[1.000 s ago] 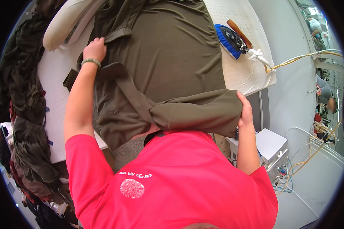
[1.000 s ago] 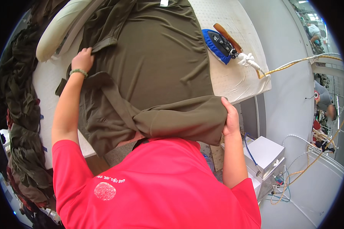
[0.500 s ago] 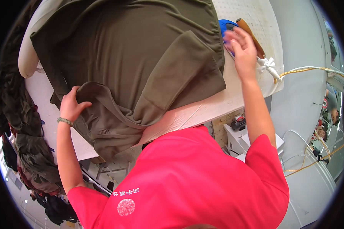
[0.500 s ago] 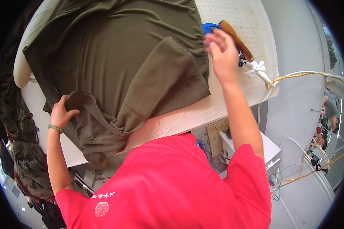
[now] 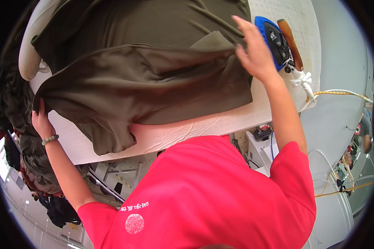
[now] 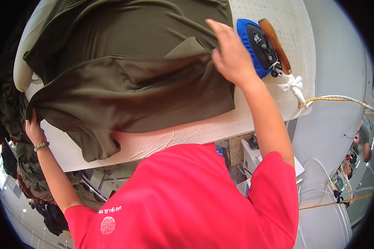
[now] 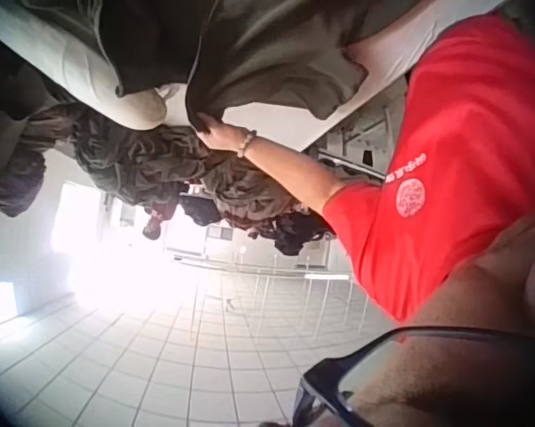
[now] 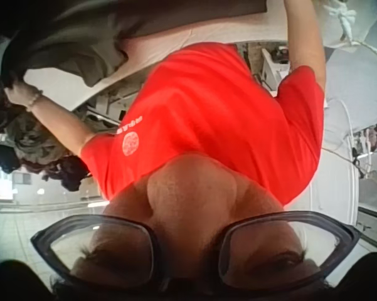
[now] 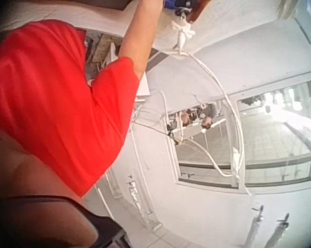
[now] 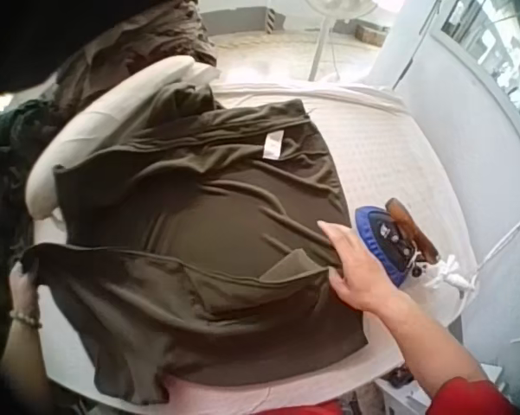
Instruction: Ironing and folding olive green trousers on a workbench.
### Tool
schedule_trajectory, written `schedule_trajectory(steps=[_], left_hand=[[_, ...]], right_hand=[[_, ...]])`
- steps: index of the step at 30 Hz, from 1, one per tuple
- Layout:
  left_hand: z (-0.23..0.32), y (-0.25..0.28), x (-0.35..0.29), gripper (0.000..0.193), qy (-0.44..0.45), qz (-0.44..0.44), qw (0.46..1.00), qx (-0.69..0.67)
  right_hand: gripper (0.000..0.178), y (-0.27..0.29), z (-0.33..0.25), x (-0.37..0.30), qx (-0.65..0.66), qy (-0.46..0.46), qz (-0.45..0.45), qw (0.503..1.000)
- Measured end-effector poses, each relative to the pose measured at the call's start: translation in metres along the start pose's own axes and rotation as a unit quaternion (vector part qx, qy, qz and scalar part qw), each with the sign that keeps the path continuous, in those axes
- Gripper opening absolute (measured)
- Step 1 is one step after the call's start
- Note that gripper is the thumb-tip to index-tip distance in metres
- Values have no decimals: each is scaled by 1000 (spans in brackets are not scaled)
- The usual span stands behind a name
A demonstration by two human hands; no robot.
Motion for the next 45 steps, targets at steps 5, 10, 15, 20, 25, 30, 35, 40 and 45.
schedule_trajectory(steps=[5,10,15,20,25,30,35,40,45], left_hand=[[24,-5,25,41,-8,37,999,24],[43,-18,42,45,34,80,996,-34],[52,-49,11,47,-171,239,909,296],[24,-121,-181,36,50,-56,989,126],[-79,-196,-321,29,473,-197,809,-288],[-113,-226,-238,33,295,-76,906,-293],[-62,-191,-196,32,-32,158,961,-224],[-31,-142,-207,31,-54,150,928,-338],[-54,-169,-236,39,217,-179,723,-631]], right_hand=[[28,-42,10,8,190,-170,-169,952],[16,-28,32,4,217,-183,-35,958],[20,-13,58,-50,206,-392,35,896],[31,-12,21,-121,268,-388,-1,882],[24,-17,-16,-139,405,-541,-95,731],[21,-6,-22,-144,423,-529,-128,724],[21,57,-45,-109,461,-465,-71,752],[21,101,-91,-108,543,-486,158,666],[18,80,-85,-158,490,-502,121,702]])
Point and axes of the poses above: each hand's wrist, its own x-axis towards the middle knuckle, its own y-axis out of the back of the hand, z = x × y, the point moved 6 cm from there along x, towards the middle knuckle, and after that the axes turned 15 degrees about y, right-handed, at the moved point
